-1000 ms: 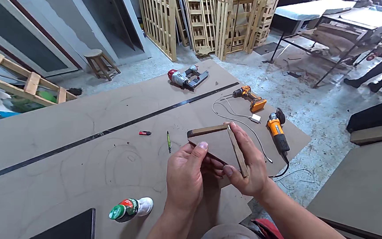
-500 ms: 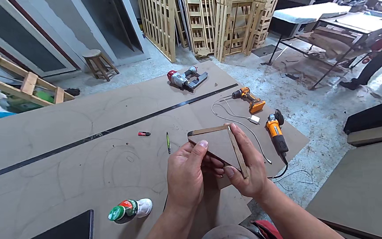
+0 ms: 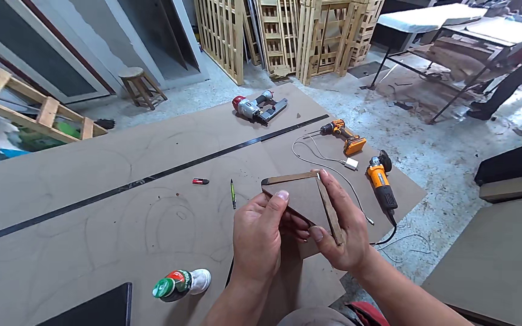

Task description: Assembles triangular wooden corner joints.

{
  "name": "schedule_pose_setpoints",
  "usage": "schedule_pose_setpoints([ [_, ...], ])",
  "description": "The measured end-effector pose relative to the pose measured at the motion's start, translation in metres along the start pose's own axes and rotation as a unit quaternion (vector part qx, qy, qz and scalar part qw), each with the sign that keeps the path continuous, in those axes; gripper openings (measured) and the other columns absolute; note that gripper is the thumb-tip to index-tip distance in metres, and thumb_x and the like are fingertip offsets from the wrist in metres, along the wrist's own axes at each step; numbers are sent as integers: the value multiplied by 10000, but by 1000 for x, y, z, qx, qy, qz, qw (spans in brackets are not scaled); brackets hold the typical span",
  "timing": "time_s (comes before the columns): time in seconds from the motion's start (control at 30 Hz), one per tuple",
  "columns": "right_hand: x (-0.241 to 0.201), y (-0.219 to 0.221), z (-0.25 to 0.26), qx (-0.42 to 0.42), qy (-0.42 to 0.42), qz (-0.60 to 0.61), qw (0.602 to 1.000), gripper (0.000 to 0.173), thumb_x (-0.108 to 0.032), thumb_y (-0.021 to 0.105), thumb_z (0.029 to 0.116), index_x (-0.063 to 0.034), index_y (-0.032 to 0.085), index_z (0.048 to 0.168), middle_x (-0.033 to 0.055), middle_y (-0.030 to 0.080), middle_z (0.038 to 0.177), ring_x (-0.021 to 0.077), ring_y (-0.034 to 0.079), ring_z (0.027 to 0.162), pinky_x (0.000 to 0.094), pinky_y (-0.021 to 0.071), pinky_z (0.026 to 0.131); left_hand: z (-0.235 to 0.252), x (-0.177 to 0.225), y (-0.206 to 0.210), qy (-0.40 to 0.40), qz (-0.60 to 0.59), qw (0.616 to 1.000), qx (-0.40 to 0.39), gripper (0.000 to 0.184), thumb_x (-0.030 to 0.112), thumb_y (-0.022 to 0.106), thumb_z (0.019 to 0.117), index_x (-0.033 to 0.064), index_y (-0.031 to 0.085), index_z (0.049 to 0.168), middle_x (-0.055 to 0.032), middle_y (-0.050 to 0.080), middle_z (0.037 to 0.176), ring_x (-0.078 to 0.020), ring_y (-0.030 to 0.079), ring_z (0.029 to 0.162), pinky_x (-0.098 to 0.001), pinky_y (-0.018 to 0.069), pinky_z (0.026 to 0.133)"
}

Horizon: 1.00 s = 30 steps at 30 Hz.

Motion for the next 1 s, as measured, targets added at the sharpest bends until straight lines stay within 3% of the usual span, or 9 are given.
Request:
schedule_pose_setpoints([
  [0.23,-4,3,-1,-19,12,20,1000,951,-659,605,933,30,379,1548,191,465,1549,240,479,1428,423,467,1163,-8,1,-13,7,-6,1000,-23,283,191,519,1063,-23,626,912,-203,679,667,-251,702,540,-376,628,534],
  [0.33,-6,0,-1,-57,17,11,998,1048,-724,631,878,16,357,1567,160,462,1566,208,481,1429,401,457,1174,-26,2,-54,54,-3,998,-22,229,244,607,1018,33,692,992,-167,716,796,-220,721,645,-382,638,616],
  [0.43,-2,-6,0,-82,34,2,996,1104,-716,667,856,15,296,1595,158,430,1593,196,467,1439,392,439,1190,-54,-8,-118,65,11,997,48,200,293,684,954,114,746,1019,-92,743,909,-154,731,804,-361,630,762],
  [0.57,5,-8,-9,-80,83,5,993,1097,-673,725,833,-48,279,1617,77,472,1566,119,494,1400,340,454,1167,-101,-34,-186,3,-9,988,157,239,180,476,988,44,615,1126,-161,730,939,-265,750,803,-448,650,702],
  [0.63,6,-7,-16,-80,80,22,993,1123,-664,743,821,-47,254,1621,78,441,1590,153,466,1431,375,425,1194,-122,-49,-198,-42,-20,985,167,267,148,335,1031,-7,516,1152,-250,724,983,-346,752,780,-456,646,654],
  [0.73,6,-10,-30,-69,84,65,992,1130,-604,793,802,-107,224,1642,75,369,1641,242,397,1489,462,376,1232,-142,-66,-200,-85,-15,982,166,273,143,288,1082,-35,445,1216,-296,691,1045,-372,737,750,-423,629,562],
  [0.83,-11,-29,-52,-28,86,53,995,899,-547,702,898,-193,304,1622,46,372,1636,286,411,1470,513,402,1193,-149,-70,-192,-70,-4,988,136,241,118,359,1089,-34,449,1254,-296,673,1042,-377,731,744,-427,627,530],
  [0.93,-43,-38,-89,-22,41,41,998,346,-428,626,980,-315,632,1307,-114,636,1236,107,614,1148,342,529,971,-149,-74,-173,-62,-17,995,71,230,137,492,1066,-20,514,1232,-268,670,1079,-381,735,822,-494,653,644],
  [1.0,-46,-11,-111,-139,60,68,986,208,-364,591,1021,-239,723,1122,-75,718,1030,83,684,970,304,591,828,-150,-81,-156,-69,-32,997,4,280,131,609,1019,-27,555,1244,-258,672,1136,-390,728,928,-542,644,779],
])
Point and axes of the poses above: each hand's wrist, its own z-axis towards the middle knuckle, its own y-axis out of the palm, x = y × z, the point moved 8 cm from there along z, towards the middle knuckle
